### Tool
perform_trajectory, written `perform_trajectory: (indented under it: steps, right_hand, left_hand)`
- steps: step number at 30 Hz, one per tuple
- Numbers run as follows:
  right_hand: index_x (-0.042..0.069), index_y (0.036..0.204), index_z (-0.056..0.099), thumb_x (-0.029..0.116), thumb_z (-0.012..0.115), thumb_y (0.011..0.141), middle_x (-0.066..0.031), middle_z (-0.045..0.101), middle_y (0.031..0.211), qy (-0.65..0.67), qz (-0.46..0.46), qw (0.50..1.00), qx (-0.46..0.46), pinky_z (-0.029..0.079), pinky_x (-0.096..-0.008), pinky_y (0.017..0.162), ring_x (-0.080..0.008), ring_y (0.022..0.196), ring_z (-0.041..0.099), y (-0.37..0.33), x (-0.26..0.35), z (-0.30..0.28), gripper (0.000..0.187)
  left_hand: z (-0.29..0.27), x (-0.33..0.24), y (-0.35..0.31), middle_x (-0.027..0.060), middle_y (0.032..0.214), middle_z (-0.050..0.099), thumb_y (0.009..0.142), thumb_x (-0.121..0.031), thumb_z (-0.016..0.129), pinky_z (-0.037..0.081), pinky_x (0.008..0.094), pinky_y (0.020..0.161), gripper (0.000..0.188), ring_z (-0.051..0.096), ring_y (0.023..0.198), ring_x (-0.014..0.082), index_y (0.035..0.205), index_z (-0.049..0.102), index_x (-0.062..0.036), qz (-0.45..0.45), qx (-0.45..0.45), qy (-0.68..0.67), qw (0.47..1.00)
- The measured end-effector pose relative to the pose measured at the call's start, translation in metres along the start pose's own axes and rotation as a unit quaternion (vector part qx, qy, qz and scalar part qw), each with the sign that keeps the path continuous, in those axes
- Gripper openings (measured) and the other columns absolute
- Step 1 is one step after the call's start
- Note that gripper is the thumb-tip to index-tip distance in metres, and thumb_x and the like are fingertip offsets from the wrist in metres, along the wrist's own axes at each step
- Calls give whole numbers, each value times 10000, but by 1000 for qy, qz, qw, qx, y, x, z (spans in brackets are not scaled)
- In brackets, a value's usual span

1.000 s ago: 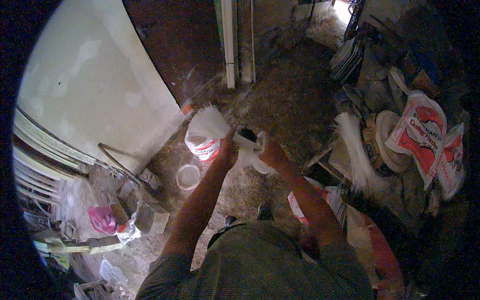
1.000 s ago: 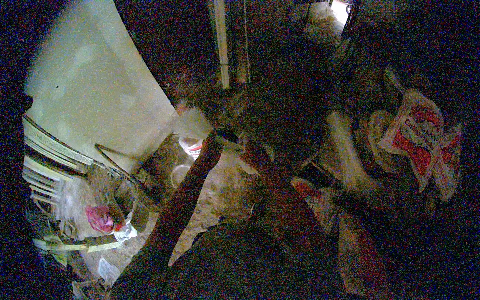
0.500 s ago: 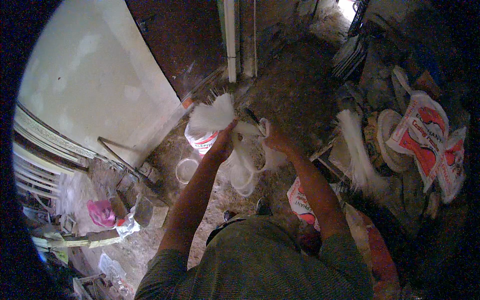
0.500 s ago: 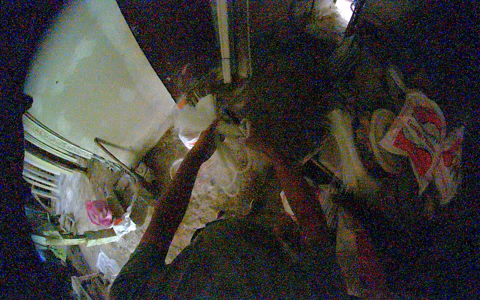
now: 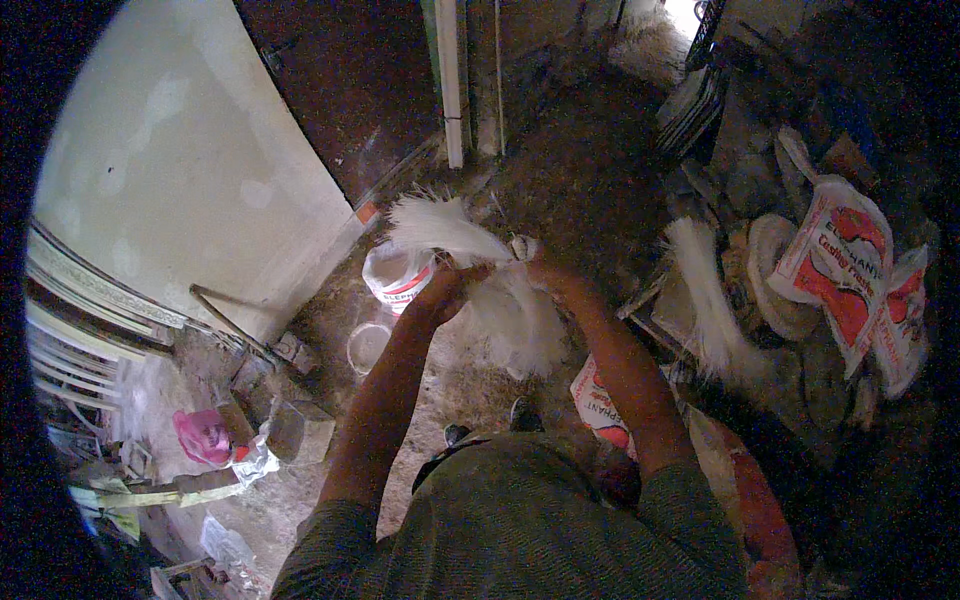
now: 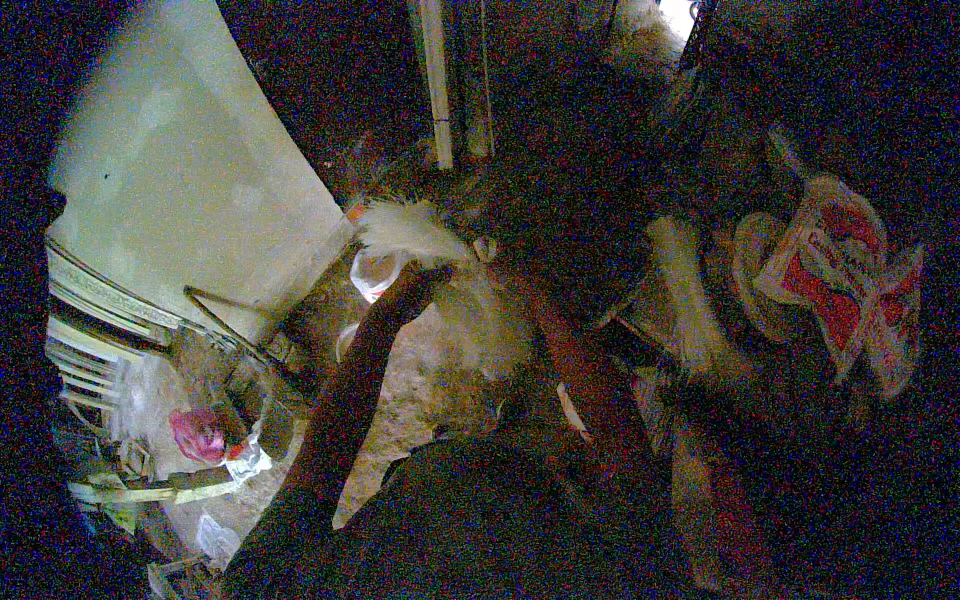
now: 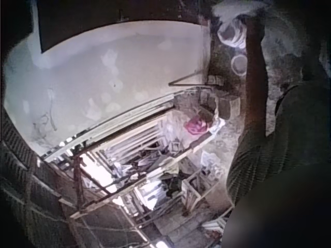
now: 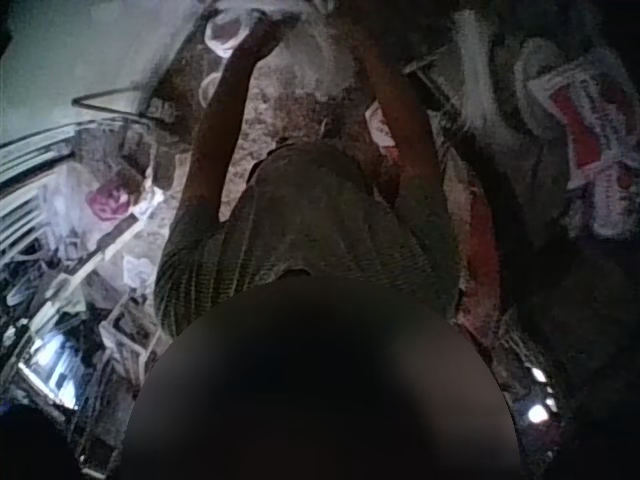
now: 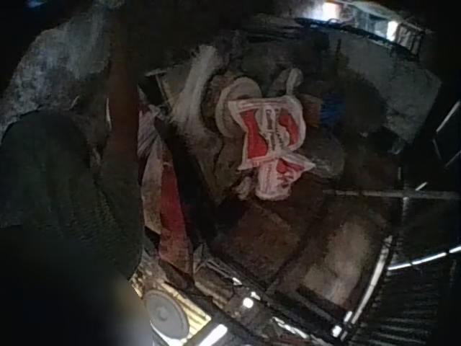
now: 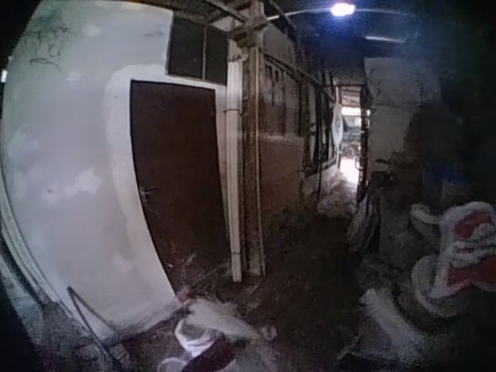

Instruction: The person repeatedly pulls white bristles from a plastic bag, rinses them in a bucket of water, and places them into a container. The person then walks to a workbench and continues rinsing the bristles in the bucket.

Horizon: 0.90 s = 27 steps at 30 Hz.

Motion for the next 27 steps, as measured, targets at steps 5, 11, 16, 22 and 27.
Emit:
perform_trajectory:
  steps: [5, 11, 16, 22, 27]
  right_hand:
    - [15, 1376, 392, 348, 764, 783, -207, 565, 1224, 62, 21, 995, 75, 431, -434, 1003, -353, 1180, 548, -2, -17, -3, 776]
    - [9, 1345, 414, 349, 768, 783, -199, 574, 1191, 112, 39, 984, 132, 442, -437, 982, -348, 1155, 560, -11, -28, 4, 746]
    - [4, 1319, 431, 350, 771, 783, -193, 581, 1164, 76, 41, 995, 56, 452, -439, 964, -344, 1134, 570, 5, -39, -18, 722]
    - [-2, 1287, 453, 351, 775, 783, -185, 589, 1131, -25, 63, 991, -111, 463, -442, 943, -340, 1109, 582, 23, -61, -81, 694]
    - [-7, 1261, 471, 351, 779, 784, -178, 596, 1104, 24, 92, 995, -32, 472, -445, 926, -336, 1088, 592, 18, -74, -101, 671]
  left_hand:
    - [8, -14, -3, 139, 1317, 582, 1028, -232, 434, 403, 403, 1054, 367, 539, 1179, 313, 1339, 528, -60, 18, 27, 181, 983]
    - [24, -35, 0, 141, 1188, 648, 984, -161, 501, 452, 414, 991, 288, 594, 1086, 307, 1239, 602, -70, 175, 53, 158, 970]
    - [8, -8, 25, 146, 1198, 652, 1024, -204, 385, 326, 485, 1086, 340, 566, 1140, 291, 1246, 613, -86, -17, 33, 265, 964]
    - [6, -4, 47, 126, 1362, 562, 1028, -154, 366, 215, 427, 1162, 366, 492, 1245, 286, 1342, 550, -118, 17, 101, 326, 940]
    - [22, -5, 68, 182, 1372, 524, 1001, -98, 380, 251, 483, 1142, 429, 461, 1269, 360, 1417, 472, -147, 38, 157, 451, 878]
Point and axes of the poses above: each hand's wrist, its own y-axis towards the middle knuckle, its own z-axis out of the palm, x = y × z, the point moved 7 cm from there along y, towards the middle knuckle
